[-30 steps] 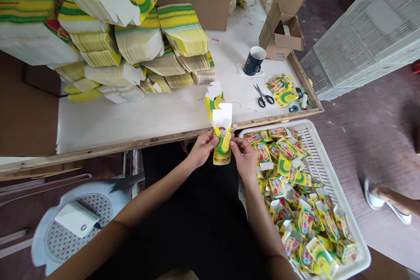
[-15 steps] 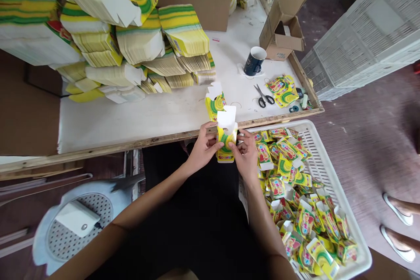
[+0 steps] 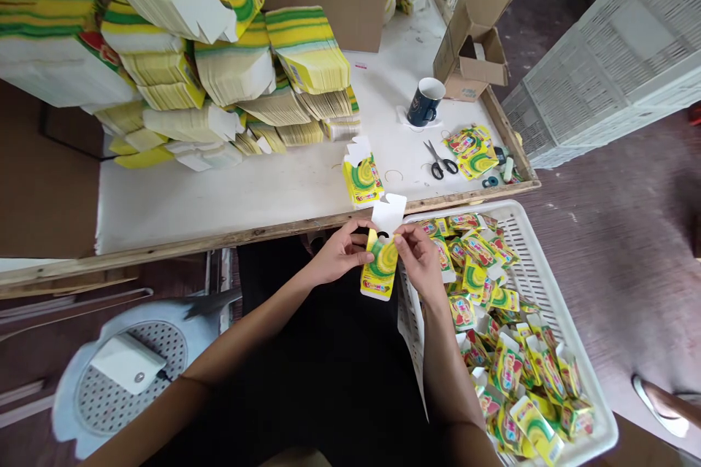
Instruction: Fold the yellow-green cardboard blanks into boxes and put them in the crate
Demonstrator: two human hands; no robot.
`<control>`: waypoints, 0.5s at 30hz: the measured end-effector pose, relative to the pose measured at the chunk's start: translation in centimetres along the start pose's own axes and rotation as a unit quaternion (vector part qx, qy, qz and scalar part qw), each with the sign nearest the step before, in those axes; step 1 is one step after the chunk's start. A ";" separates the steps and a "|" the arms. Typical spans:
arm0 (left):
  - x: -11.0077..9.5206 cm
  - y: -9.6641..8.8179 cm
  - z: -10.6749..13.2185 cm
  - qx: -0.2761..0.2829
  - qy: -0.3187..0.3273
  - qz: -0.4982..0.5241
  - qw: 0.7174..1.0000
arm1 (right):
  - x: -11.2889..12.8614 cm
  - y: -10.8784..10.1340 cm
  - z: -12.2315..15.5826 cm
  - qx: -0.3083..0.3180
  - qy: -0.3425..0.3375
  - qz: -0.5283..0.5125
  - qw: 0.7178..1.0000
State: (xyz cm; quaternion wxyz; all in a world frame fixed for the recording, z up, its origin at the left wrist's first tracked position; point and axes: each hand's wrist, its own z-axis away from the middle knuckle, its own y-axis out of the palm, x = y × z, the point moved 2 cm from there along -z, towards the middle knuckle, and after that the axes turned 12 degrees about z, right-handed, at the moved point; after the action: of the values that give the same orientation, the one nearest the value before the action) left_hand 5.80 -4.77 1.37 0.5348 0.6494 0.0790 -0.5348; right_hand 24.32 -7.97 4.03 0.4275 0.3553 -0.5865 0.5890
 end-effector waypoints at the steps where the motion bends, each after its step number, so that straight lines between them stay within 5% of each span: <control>1: 0.0 0.1 0.0 0.003 0.005 -0.001 1.000 | 0.1 0.0 -0.1 -0.019 -0.017 0.016 1.000; 6: 0.1 0.1 -0.1 0.032 0.008 -0.017 0.999 | -0.2 0.2 -0.3 -0.080 -0.052 0.002 0.995; 10: 0.0 0.1 -0.3 -0.003 0.051 -0.069 0.996 | 0.2 -0.6 -0.1 -0.084 -0.087 0.086 0.989; 15: -0.2 0.6 -0.3 -0.020 0.101 -0.142 0.984 | 0.7 -1.0 -0.2 0.020 -0.012 0.096 0.995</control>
State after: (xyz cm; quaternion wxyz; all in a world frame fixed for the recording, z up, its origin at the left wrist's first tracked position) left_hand 6.33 -4.72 1.82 0.4554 0.6716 0.2350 -0.5351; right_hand 24.98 -7.80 5.06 0.3546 0.3130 -0.6110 0.6349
